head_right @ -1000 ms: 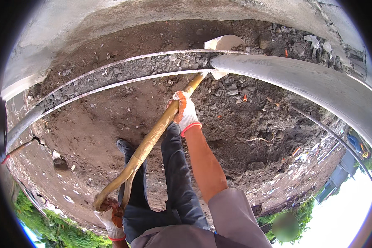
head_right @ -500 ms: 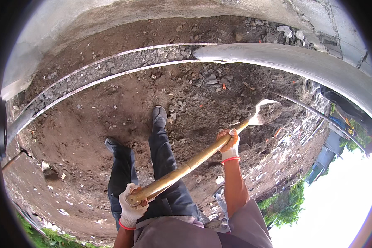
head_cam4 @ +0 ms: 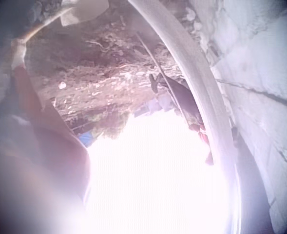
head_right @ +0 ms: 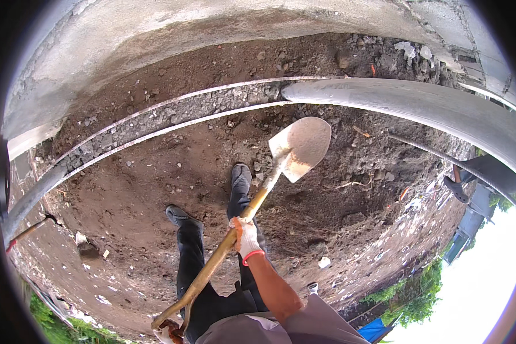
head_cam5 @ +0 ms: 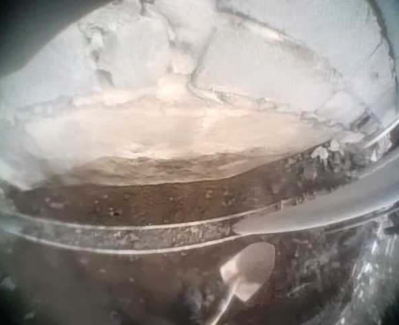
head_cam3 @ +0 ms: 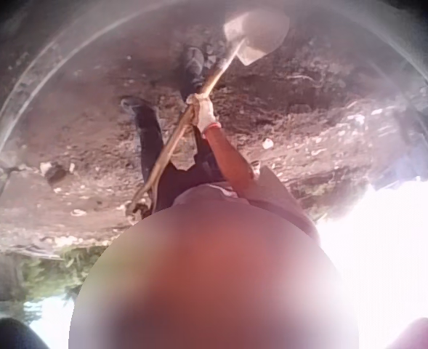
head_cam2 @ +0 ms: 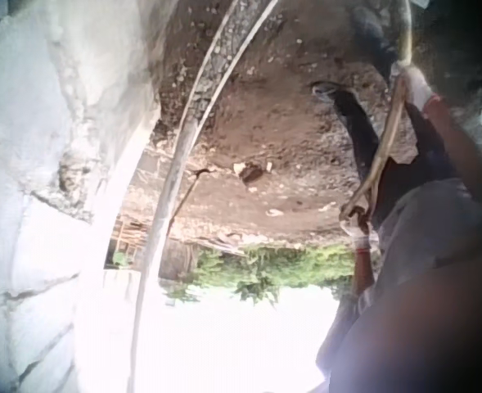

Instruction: The person uses a shovel to dig and move soil at a construction site. They repeatedly scoop soil and toss it aside while working near a low block wall and metal scaffolding.

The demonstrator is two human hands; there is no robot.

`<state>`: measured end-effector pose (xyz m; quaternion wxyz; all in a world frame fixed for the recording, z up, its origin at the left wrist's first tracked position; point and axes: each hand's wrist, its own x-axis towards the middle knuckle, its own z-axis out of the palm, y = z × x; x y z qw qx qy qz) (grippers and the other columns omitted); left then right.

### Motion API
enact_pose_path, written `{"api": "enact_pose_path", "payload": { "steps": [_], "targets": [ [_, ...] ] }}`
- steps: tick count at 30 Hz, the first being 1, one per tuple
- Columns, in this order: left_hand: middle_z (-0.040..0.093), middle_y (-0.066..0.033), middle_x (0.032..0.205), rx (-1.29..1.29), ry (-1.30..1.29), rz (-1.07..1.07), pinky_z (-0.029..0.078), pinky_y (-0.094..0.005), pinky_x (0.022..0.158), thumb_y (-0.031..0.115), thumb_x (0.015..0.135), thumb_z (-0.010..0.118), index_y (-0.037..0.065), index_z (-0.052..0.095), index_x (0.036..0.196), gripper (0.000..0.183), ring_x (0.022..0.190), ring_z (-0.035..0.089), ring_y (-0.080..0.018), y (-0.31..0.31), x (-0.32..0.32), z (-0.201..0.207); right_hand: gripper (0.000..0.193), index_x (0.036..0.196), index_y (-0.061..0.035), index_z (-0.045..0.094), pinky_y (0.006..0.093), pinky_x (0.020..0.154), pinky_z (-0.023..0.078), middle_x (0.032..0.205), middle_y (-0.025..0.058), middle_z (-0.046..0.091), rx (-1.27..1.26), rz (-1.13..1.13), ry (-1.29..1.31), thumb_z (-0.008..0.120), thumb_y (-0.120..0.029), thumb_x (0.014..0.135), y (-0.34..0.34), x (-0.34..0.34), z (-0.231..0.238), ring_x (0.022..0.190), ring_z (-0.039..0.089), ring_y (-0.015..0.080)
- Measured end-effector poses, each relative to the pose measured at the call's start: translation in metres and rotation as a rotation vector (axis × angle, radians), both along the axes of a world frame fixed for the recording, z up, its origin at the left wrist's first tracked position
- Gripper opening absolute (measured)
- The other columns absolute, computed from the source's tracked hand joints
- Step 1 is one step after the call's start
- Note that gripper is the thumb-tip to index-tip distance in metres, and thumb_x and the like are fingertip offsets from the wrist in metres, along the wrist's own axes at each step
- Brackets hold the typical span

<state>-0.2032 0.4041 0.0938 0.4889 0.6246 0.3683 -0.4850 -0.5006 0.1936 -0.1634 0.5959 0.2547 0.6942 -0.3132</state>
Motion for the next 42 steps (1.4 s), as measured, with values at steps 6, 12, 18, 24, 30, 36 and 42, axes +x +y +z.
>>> {"api": "enact_pose_path", "payload": {
  "steps": [6, 12, 18, 24, 30, 36, 42],
  "targets": [
    [0.054, -0.0043, 0.076, 0.094, -0.307, -0.348, 0.046, -0.0276, 0.053, 0.022, 0.081, 0.064, 0.006, 0.052, 0.091, 0.021, 0.07, 0.052, -0.015, 0.032, -0.054, -0.027, 0.034, 0.097, -0.0112, 0.039, 0.0397, 0.048, 0.048, 0.071, 0.0063, 0.051, 0.007, 0.19, -0.14, 0.067, -0.006, 0.078, -0.071, 0.054, -0.023, 0.055, 0.054, 0.0228],
    [0.054, -0.0038, 0.074, -0.163, -0.327, -0.367, 0.046, -0.028, 0.052, 0.002, 0.081, 0.062, 0.01, 0.051, 0.093, 0.018, 0.056, 0.052, -0.0159, -0.16, -0.154, -0.178, 0.023, 0.098, -0.0099, 0.051, 0.0338, 0.06, 0.052, 0.087, 0.0062, 0.057, -0.632, 0.056, -0.187, 0.065, -0.013, 0.08, -0.231, -0.095, -0.074, 0.078, 0.058, 0.0213],
    [0.053, -0.0029, 0.076, -0.315, -0.299, -0.336, 0.044, -0.0256, 0.049, -0.002, 0.076, 0.063, 0.007, 0.052, 0.09, 0.02, 0.056, 0.052, -0.0154, -0.217, -0.145, -0.18, 0.029, 0.098, -0.0098, 0.049, 0.0411, 0.067, 0.053, 0.087, 0.0079, 0.057, -0.603, -0.042, -0.242, 0.064, -0.004, 0.074, -0.231, -0.087, -0.087, 0.073, 0.06, 0.0249],
    [0.054, -0.0051, 0.062, 0.145, -0.249, -0.337, 0.04, -0.027, 0.043, -0.001, 0.081, 0.054, 0.005, 0.053, 0.09, 0.012, 0.049, 0.051, -0.015, -0.188, -0.141, -0.271, 0.008, 0.084, -0.0112, 0.05, 0.0301, 0.062, 0.053, 0.077, 0.0045, 0.056, -0.1, 0.086, 0.025, 0.056, -0.017, 0.084, -0.243, -0.076, -0.144, 0.071, 0.058, 0.0176],
    [0.054, -0.0045, 0.062, 0.04, -0.166, -0.083, 0.041, -0.0292, 0.045, 0.002, 0.077, 0.055, 0.006, 0.053, 0.085, 0.01, 0.049, 0.051, -0.0182, -0.154, -0.143, -0.271, 0.02, 0.079, -0.0091, 0.047, 0.0367, 0.058, 0.048, 0.067, 0.0069, 0.052, -0.05, 0.173, -0.075, 0.057, -0.026, 0.085, -0.219, -0.068, -0.154, 0.058, 0.052, 0.0213],
    [0.049, -0.0017, 0.059, 0.175, -0.363, -0.265, 0.036, -0.0265, 0.039, 0.005, 0.078, 0.052, 0.01, 0.05, 0.08, 0.006, 0.045, 0.047, -0.0157, -0.181, -0.118, -0.221, 0.019, 0.087, -0.0086, 0.046, 0.0356, 0.053, 0.047, 0.063, 0.0073, 0.049, -0.071, 0.088, -0.084, 0.06, -0.02, 0.083, -0.214, -0.037, -0.124, 0.055, 0.053, 0.0221],
    [0.048, -0.0024, 0.059, 0.211, -0.511, -0.431, 0.035, -0.0259, 0.038, 0.002, 0.075, 0.052, 0.008, 0.051, 0.084, 0.011, 0.045, 0.047, -0.0147, -0.183, -0.086, -0.159, 0.017, 0.086, -0.0095, 0.05, 0.0354, 0.053, 0.046, 0.065, 0.0074, 0.052, -0.007, 0.03, -0.124, 0.062, -0.02, 0.081, -0.193, -0.007, -0.091, 0.056, 0.053, 0.0213]
  ]
}}
